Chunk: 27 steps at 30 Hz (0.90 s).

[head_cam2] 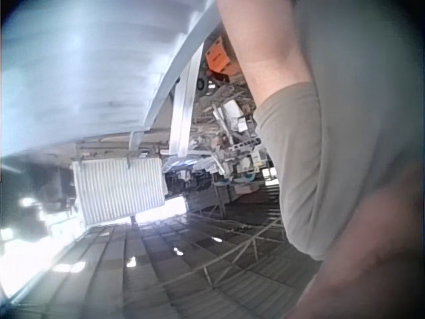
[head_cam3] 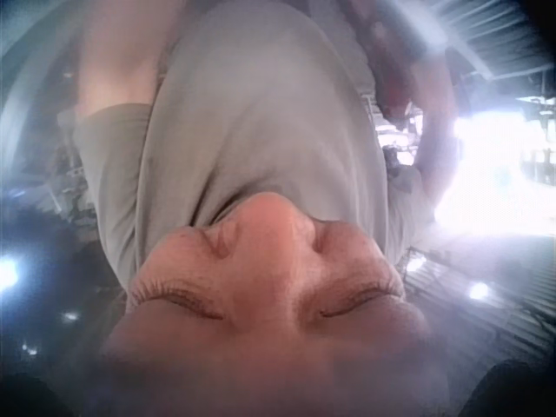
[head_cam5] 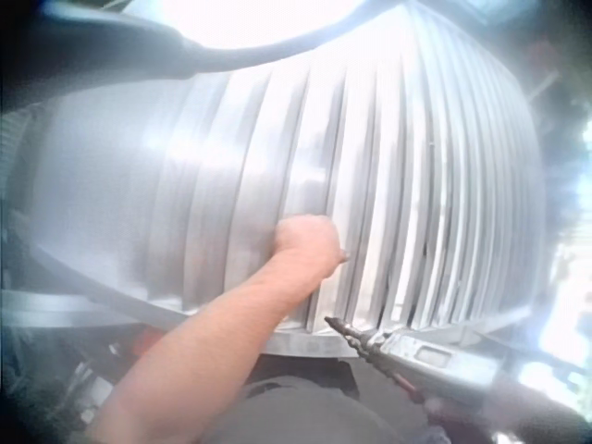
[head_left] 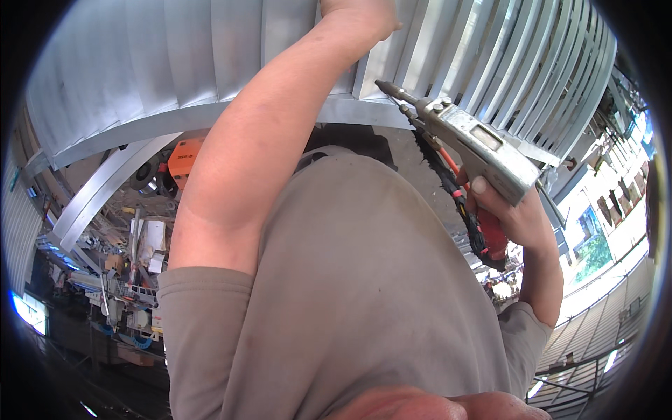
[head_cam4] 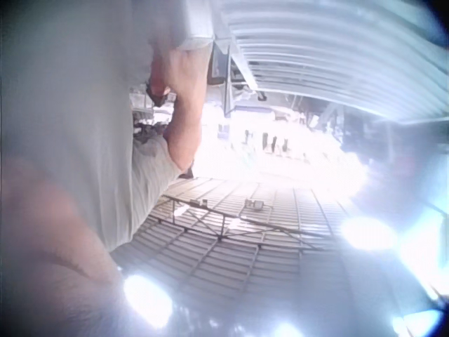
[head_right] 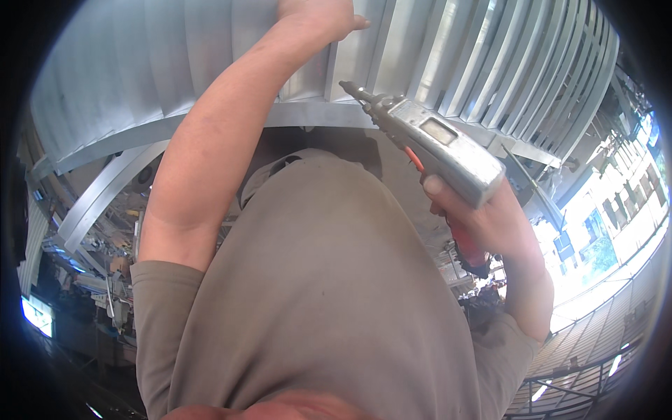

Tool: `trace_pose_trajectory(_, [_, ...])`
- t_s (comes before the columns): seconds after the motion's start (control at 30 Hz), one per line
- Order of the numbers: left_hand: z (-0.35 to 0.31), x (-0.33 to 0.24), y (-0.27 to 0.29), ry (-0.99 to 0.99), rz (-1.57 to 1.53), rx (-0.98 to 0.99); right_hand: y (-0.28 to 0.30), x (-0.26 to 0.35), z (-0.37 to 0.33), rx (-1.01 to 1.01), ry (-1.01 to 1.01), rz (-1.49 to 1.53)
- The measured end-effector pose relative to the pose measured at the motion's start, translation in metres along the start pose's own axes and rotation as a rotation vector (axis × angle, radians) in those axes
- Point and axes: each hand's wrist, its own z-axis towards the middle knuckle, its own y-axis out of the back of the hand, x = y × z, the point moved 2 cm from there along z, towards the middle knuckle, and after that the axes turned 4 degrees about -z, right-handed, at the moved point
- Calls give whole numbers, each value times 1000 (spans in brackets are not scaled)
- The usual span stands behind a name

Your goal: The person welds seams on a large curved metal duct using a handheld welding torch. They repeatedly position the torch along the seam, apply welds, and adjust the duct with their other hand to maintain alignment.

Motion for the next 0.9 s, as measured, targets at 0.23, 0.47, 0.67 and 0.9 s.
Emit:
trace_pose_trajectory(0.23, [9, 2, -9, -32, -26, -20, -6, 27, 27, 90, -156, -147])
trace_pose_trajectory(0.47, [16, 5, -22, -92, 3, -90, -16, 59, 43, 127, -206, -217])
trace_pose_trajectory(0.67, [19, 7, -28, -114, -35, -151, -26, 79, 58, 154, -235, -276])
trace_pose_trajectory(0.9, [23, 7, -30, -143, -68, -128, -37, 99, 68, 191, -276, -295])
